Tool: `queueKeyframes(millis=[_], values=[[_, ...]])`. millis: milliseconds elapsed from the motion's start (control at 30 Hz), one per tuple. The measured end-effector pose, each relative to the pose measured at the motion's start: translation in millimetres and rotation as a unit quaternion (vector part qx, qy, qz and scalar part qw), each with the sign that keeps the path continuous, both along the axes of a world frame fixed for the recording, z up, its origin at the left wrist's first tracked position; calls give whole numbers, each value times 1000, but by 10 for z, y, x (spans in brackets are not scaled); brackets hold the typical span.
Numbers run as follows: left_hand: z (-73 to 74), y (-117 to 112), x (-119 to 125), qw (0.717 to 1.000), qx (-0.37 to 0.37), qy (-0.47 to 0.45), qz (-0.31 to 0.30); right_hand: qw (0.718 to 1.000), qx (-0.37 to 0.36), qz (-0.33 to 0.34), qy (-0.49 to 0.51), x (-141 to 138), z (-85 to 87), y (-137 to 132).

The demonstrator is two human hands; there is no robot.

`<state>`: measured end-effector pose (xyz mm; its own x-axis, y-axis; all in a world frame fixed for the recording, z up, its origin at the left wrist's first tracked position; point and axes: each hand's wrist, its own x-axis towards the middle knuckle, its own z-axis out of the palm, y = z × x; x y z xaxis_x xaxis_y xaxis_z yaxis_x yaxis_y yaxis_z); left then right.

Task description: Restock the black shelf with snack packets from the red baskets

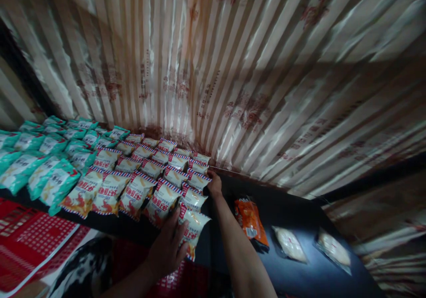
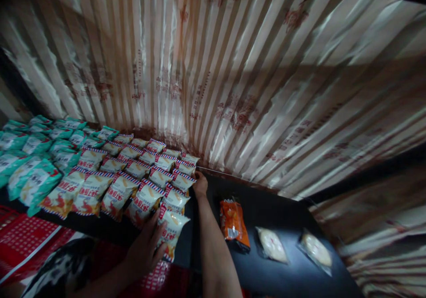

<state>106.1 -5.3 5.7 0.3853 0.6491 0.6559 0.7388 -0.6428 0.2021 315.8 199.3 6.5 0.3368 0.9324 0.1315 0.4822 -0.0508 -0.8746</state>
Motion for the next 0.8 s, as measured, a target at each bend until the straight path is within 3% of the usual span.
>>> queueKeyframes(millis=[333, 433, 567, 800], values=[[22, 2, 3, 1000, -5, 11, 13, 1000, -2, -6, -19, -55, 15, -12], [37, 4, 7, 1000, 1, 10, 10, 999, 34, -24, -11, -65, 61, -89], [27, 7, 9, 1000, 2, 1, 0, 993, 87, -8, 74, -110, 169, -195], [16, 7, 0, 1000, -10, -7, -7, 965, 7, 89, 246, -175, 284, -254]])
